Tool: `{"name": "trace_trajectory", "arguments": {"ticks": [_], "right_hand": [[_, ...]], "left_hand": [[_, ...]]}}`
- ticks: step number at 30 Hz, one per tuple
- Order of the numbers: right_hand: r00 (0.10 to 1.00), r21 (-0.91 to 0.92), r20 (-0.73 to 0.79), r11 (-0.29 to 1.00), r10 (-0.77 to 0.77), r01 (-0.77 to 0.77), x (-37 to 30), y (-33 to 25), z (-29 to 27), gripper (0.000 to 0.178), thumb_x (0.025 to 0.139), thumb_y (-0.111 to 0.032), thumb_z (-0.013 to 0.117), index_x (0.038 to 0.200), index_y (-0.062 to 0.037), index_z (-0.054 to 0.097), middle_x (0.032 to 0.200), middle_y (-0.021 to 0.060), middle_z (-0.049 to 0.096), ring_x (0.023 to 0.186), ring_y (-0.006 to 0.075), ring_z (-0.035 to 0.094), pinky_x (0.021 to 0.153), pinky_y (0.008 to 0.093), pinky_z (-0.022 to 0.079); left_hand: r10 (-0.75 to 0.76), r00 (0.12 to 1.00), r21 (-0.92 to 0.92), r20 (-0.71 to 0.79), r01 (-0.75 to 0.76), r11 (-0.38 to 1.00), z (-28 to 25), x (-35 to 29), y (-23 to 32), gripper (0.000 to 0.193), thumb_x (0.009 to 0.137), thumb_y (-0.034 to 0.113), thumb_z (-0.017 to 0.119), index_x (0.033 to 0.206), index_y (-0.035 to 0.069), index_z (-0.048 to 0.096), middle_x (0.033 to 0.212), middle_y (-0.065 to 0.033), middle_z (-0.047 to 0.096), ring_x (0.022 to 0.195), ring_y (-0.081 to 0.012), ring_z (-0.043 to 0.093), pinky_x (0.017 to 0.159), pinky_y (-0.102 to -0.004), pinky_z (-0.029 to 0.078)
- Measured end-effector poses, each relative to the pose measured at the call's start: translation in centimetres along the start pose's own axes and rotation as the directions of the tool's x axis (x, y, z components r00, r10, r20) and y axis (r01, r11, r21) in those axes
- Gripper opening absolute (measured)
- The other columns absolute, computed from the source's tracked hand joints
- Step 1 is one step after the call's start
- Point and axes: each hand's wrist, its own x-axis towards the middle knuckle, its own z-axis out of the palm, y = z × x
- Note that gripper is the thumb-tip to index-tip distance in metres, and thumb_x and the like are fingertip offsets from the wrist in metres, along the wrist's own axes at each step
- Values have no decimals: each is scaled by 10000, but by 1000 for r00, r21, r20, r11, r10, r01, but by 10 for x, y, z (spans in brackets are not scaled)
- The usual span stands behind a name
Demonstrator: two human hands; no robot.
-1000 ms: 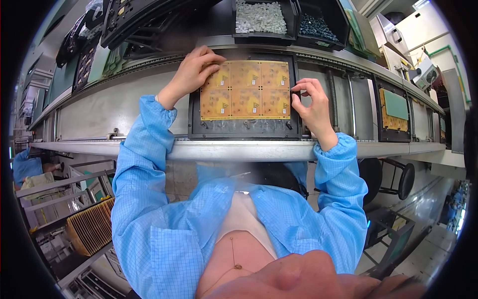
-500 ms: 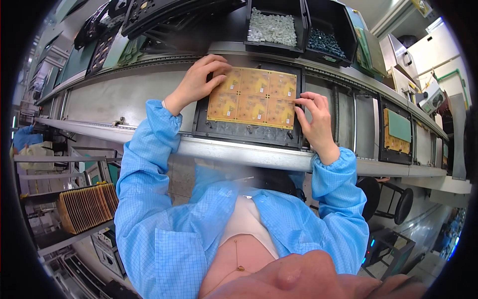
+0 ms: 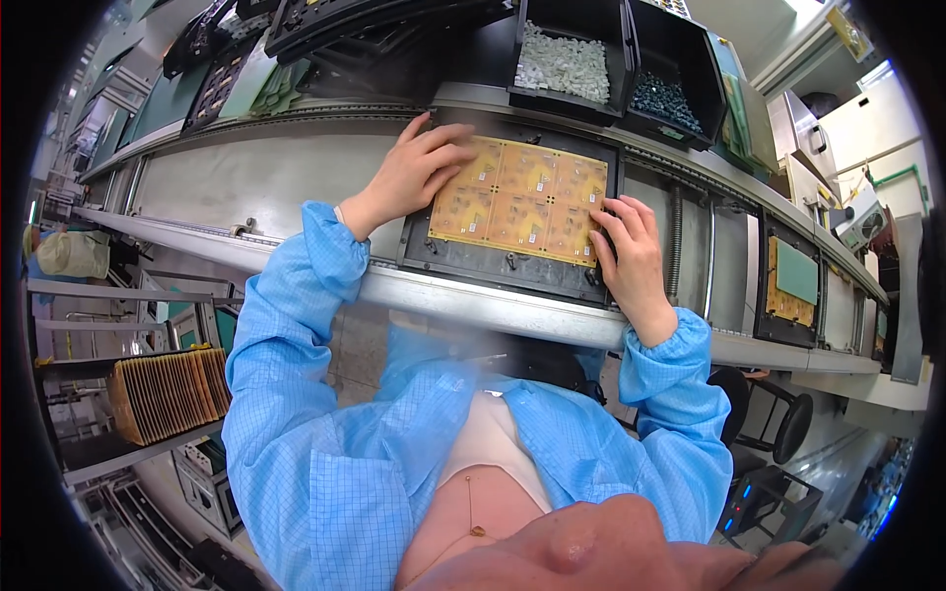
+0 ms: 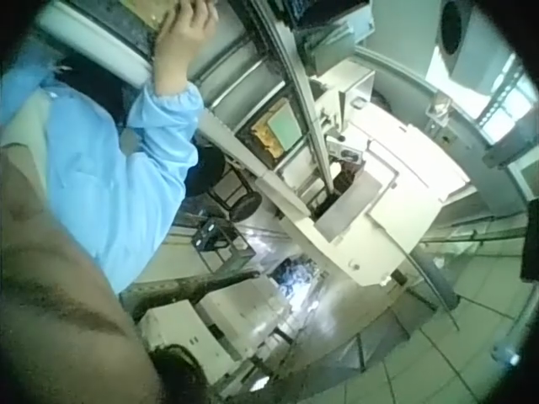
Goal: The person assembles electronic components onto printed circuit boards by hand, taking components from bins and placing them onto the boards, which are held in an assembly tray.
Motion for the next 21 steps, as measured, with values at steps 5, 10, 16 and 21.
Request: {"name": "trace_trajectory", "arguments": {"ticks": [5, 10, 16, 21], "right_hand": [[1000, 30, 7, 999, 13, -13, -1, 1, 0, 250, 822, -70, 701, 1064, -30, 655, 1183, 122, 599, 1177, 338, 522, 960, 447, 449], [999, 33, 39, 999, 5, -6, -2, 0, -5, 263, 827, -31, 692, 1086, -17, 651, 1204, 143, 596, 1191, 359, 519, 980, 436, 459], [1000, 59, 7, 998, 22, -23, -3, -2, -15, 246, 816, -25, 702, 1059, -28, 663, 1234, 141, 586, 1192, 366, 514, 985, 436, 450], [988, 122, 126, 989, -94, 78, -7, -3, -41, 262, 769, -36, 736, 1022, -19, 670, 1159, 125, 628, 1169, 354, 538, 960, 444, 468]], "left_hand": [[-21, 999, -94, -48, 17, 995, 2, 0, 0, 253, 892, 37, 608, 1121, 112, 682, 1484, -107, 429, 1285, -299, 517, 1160, -485, 279], [-36, 987, -330, -158, -18, 944, -1, 1, 0, 287, 861, -24, 618, 1088, 120, 718, 1505, -122, 401, 1372, -328, 425, 1158, -470, 291], [-33, 968, -213, -248, -21, 977, -21, -10, -5, 247, 816, 0, 650, 1004, 139, 732, 1348, -87, 540, 1313, -332, 445, 1092, -442, 371], [106, 994, -136, 38, -100, 986, -45, -51, 15, 248, 765, 33, 729, 988, 142, 724, 986, -18, 625, 1054, -278, 552, 1005, -447, 406]]}}
